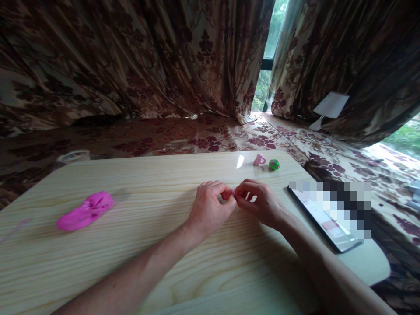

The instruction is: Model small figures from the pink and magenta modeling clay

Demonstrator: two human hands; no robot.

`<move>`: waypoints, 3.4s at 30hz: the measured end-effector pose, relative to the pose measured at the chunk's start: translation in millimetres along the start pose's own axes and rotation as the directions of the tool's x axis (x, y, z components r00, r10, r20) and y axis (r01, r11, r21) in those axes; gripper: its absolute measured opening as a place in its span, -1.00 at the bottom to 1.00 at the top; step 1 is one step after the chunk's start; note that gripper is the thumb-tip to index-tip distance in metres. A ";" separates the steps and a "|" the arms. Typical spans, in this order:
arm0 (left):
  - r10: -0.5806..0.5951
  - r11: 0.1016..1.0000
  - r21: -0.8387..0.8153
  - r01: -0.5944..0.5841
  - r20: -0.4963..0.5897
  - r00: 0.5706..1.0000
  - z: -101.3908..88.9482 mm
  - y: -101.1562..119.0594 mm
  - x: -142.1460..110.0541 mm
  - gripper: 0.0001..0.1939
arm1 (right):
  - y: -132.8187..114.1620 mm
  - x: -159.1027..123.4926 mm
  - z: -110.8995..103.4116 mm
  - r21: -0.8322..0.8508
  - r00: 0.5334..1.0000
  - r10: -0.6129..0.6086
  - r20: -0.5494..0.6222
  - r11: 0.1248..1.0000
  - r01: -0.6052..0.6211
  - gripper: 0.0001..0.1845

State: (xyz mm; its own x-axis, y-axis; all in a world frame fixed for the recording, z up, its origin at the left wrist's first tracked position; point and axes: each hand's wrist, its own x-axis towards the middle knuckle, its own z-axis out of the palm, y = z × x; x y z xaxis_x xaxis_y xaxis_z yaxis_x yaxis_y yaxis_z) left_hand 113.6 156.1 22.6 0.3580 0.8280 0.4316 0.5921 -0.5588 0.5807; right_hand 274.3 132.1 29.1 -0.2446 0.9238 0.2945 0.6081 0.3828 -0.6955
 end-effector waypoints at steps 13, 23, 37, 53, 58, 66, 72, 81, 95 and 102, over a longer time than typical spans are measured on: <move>-0.033 0.987 -0.156 0.034 0.007 0.999 -4.1 -0.4 0.8 -0.87 | -6.6 0.3 -8.6 0.031 0.998 0.019 -0.063 0.999 -0.017 -0.86; 0.048 0.997 -0.067 -0.049 -0.019 0.999 -1.3 2.0 -0.8 -0.91 | -2.0 0.0 -3.8 -0.036 0.998 -0.009 -0.054 0.999 0.007 -0.90; 0.017 0.993 -0.114 -0.019 -0.019 1.000 -4.0 3.0 0.1 -0.87 | -8.5 1.2 -7.9 0.154 0.994 0.086 -0.066 0.985 -0.075 -0.86; 0.005 0.875 -0.474 0.094 0.204 0.979 -1.8 -2.3 -0.7 -0.79 | -4.5 4.4 -21.1 0.312 0.983 0.175 -0.046 0.938 -0.153 -0.79; -0.064 0.836 -0.525 0.161 0.197 0.978 -1.1 -4.5 1.2 -0.76 | -0.4 5.1 -18.8 0.305 0.973 0.163 -0.163 0.946 -0.108 -0.78; -0.070 0.774 -0.603 0.194 0.224 0.972 -1.5 -5.2 2.4 -0.75 | -4.4 3.6 -15.1 0.256 0.978 0.137 -0.156 0.962 -0.094 -0.73; -0.072 0.734 -0.646 0.209 0.232 0.970 -1.8 -10.5 4.8 -0.74 | -5.5 7.0 -13.1 0.233 0.995 0.071 -0.070 0.971 -0.053 -0.75; -0.088 0.793 -0.569 0.215 0.243 0.966 -37.8 -23.0 14.1 -0.77 | -34.6 38.8 -14.7 0.077 0.991 -0.113 0.072 0.991 0.107 -0.62; -0.076 0.673 -0.659 0.336 0.391 0.917 -62.3 -41.7 -2.6 -0.79 | -53.0 43.0 -1.2 -0.056 0.971 -0.173 0.164 0.981 0.185 -0.81; -0.032 0.732 -0.622 0.278 0.377 0.926 -63.3 -44.4 -6.0 -0.79 | -49.2 40.3 3.5 0.028 0.977 -0.124 0.175 0.992 0.121 -0.75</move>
State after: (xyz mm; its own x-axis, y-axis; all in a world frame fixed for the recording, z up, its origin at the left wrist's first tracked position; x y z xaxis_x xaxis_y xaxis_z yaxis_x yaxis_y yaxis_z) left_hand 39.4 172.9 37.9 0.5845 0.8023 0.1208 0.0843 -0.2081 0.9745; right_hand 232.0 150.6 72.9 -0.4464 0.8563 0.2597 0.5524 0.4920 -0.6729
